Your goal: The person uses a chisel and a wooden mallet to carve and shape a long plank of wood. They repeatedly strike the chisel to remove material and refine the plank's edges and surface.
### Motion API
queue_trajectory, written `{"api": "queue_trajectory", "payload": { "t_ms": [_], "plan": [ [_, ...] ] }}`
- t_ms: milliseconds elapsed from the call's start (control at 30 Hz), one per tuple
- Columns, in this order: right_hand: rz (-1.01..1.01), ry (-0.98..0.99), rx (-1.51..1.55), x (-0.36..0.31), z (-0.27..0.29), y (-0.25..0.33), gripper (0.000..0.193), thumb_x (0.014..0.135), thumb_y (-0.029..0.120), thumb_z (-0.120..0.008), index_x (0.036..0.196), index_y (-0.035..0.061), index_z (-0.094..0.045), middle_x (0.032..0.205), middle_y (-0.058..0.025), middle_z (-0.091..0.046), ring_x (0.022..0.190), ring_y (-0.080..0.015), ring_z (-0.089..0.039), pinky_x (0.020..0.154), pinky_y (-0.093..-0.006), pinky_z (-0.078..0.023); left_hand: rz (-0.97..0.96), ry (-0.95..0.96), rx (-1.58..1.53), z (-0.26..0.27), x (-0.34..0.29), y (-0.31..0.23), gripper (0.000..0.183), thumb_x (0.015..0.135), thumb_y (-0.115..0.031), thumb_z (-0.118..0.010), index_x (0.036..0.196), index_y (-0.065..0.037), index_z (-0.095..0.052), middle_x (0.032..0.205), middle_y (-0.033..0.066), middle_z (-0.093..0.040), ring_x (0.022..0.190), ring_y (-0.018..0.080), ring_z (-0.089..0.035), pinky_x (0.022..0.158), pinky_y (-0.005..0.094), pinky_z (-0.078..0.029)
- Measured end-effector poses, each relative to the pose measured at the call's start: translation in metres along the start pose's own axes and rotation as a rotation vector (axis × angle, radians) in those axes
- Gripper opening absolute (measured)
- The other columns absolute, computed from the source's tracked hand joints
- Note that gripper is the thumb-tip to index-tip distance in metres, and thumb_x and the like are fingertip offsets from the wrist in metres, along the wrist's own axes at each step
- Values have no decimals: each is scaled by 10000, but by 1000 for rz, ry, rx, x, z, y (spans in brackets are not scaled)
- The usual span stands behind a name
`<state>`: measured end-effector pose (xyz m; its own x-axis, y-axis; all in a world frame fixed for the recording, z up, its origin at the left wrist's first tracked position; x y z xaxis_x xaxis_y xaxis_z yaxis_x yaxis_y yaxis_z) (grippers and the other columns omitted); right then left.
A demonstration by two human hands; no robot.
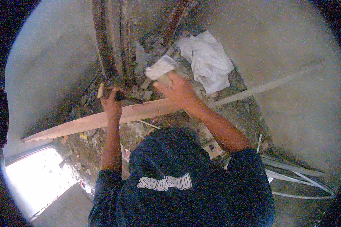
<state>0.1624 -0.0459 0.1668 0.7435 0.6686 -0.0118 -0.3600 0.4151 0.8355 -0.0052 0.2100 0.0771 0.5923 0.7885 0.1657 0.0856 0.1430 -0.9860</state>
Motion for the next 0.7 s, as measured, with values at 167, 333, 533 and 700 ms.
{"api": "queue_trajectory", "payload": {
  "t_ms": [167, 333, 533, 700],
  "plan": [
    [-104, 73, -207, -21, -9, -60, 590, 784, 297, -778, 1241, 10, -539, 1113, -267, -674, 1047, -425, -662, 867, -454, -517, 88, -325, -649, 96, -10, -6, 131, 920, -38, -613, 1041, -41, -563, 824, 65, -622, 782, 214, -665, 680, 389, -570],
    [-211, 362, -320, -87, -51, -117, 644, 765, 339, -784, 1269, 20, -541, 1120, -256, -672, 1059, -448, -643, 906, -501, -517, 121, -263, -196, 169, -56, -6, 109, 917, -86, -653, 983, -11, -611, 793, 76, -652, 700, 184, -654, 638, 331, -551],
    [-358, 527, -319, -155, -116, -150, 672, 772, 460, -759, 1274, 52, -577, 1163, -243, -678, 1086, -432, -645, 934, -501, -517, 318, -316, -2, 221, -144, 49, 210, 891, -100, -721, 1057, 18, -673, 905, 59, -691, 787, 144, -660, 708, 300, -535],
    [-348, 793, -447, -172, -175, -120, 679, 782, 521, -754, 1270, 78, -590, 1170, -235, -680, 1082, -430, -652, 930, -502, -522, 392, -255, 210, 231, -203, 68, 265, 854, -84, -768, 1092, -21, -671, 1066, 41, -684, 974, 146, -632, 873, 310, -500]
  ]
}}
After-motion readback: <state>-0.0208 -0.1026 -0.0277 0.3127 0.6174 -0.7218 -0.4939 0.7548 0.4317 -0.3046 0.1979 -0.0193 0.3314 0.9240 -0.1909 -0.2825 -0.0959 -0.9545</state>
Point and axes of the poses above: each hand's wrist, its own x-axis towards the middle knuckle, its own z-axis out of the back of the hand, y = z × x, the point moved 10 cm from there along x, towards the middle knuckle
